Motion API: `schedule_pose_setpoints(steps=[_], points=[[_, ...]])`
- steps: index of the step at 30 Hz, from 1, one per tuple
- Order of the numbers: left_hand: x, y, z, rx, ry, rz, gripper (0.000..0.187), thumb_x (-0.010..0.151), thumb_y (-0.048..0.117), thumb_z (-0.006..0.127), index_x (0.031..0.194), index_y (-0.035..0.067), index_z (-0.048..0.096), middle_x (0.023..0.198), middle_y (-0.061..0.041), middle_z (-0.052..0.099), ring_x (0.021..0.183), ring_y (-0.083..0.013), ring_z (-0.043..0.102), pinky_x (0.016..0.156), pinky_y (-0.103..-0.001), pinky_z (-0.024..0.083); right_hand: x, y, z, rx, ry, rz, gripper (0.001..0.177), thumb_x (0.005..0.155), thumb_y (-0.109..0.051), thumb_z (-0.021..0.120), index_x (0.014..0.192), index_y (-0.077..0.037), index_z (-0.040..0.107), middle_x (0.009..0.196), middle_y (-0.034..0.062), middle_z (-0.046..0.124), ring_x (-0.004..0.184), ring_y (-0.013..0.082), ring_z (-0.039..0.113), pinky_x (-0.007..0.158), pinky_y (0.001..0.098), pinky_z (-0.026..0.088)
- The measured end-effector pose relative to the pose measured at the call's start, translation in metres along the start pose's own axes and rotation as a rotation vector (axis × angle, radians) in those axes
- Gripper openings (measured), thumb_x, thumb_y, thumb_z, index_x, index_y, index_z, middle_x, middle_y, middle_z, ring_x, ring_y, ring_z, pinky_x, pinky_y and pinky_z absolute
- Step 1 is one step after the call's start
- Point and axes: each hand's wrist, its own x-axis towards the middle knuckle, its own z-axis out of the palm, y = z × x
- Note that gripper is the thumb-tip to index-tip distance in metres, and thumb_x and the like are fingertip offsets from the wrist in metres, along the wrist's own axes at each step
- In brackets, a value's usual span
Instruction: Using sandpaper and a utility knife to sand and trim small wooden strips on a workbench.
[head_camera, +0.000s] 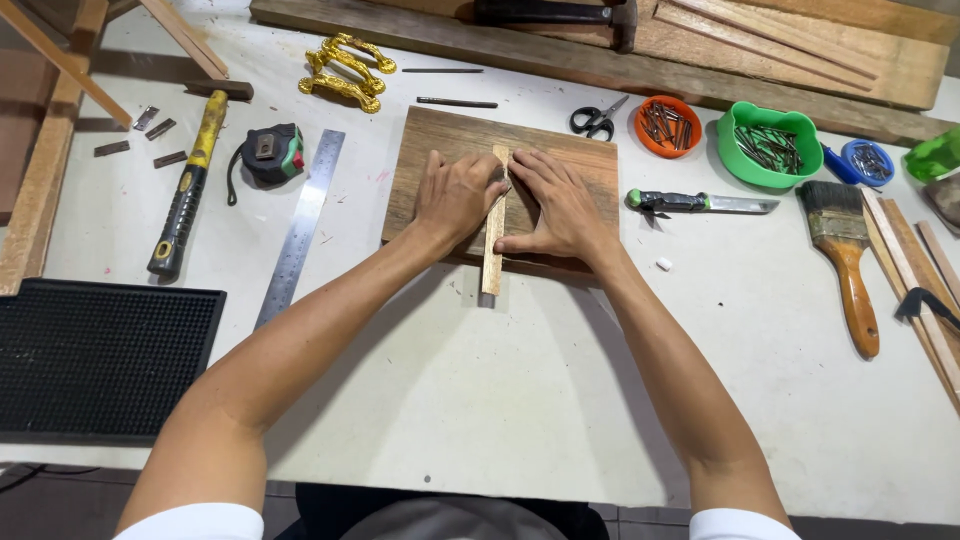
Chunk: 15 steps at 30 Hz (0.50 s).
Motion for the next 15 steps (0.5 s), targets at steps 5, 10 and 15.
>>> schedule_pose_setpoints(steps=[5,10,15], points=[[0.031,-0.005,0.001,-0.035,-0.02,-0.049,0.027,0.09,0.035,0.077,0.099,0.01,0.072,0.079,-0.008,0.073,0.06,-0.0171,0.058,0.077,-0.041,0.039,0.001,0.0,-0.002,0.022,0.005,0.005,0.15,0.047,-0.095,0.069,0.156,0.001,0.034,0.163,0.0193,0.033,0.151,0.0352,0.029,0.125,0.0542,0.021],[0.053,-0.015,0.015,-0.063,0.017,-0.074,0.024,0.091,0.031,0.077,0.099,0.009,0.072,0.085,-0.009,0.074,0.061,-0.0174,0.06,0.077,-0.039,0.041,0.001,0.001,-0.001,0.018,0.003,-0.008,0.153,0.049,-0.096,0.069,0.157,0.005,0.03,0.163,0.0233,0.033,0.152,0.037,0.029,0.126,0.0531,0.021],[0.05,-0.019,0.028,-0.077,0.08,-0.067,0.026,0.09,0.032,0.076,0.102,0.009,0.072,0.088,-0.009,0.075,0.06,-0.0159,0.06,0.075,-0.037,0.041,0.001,0.0,-0.002,0.005,-0.001,0.001,0.154,0.047,-0.096,0.069,0.156,0.006,0.03,0.163,0.0233,0.032,0.152,0.037,0.028,0.126,0.0538,0.02]])
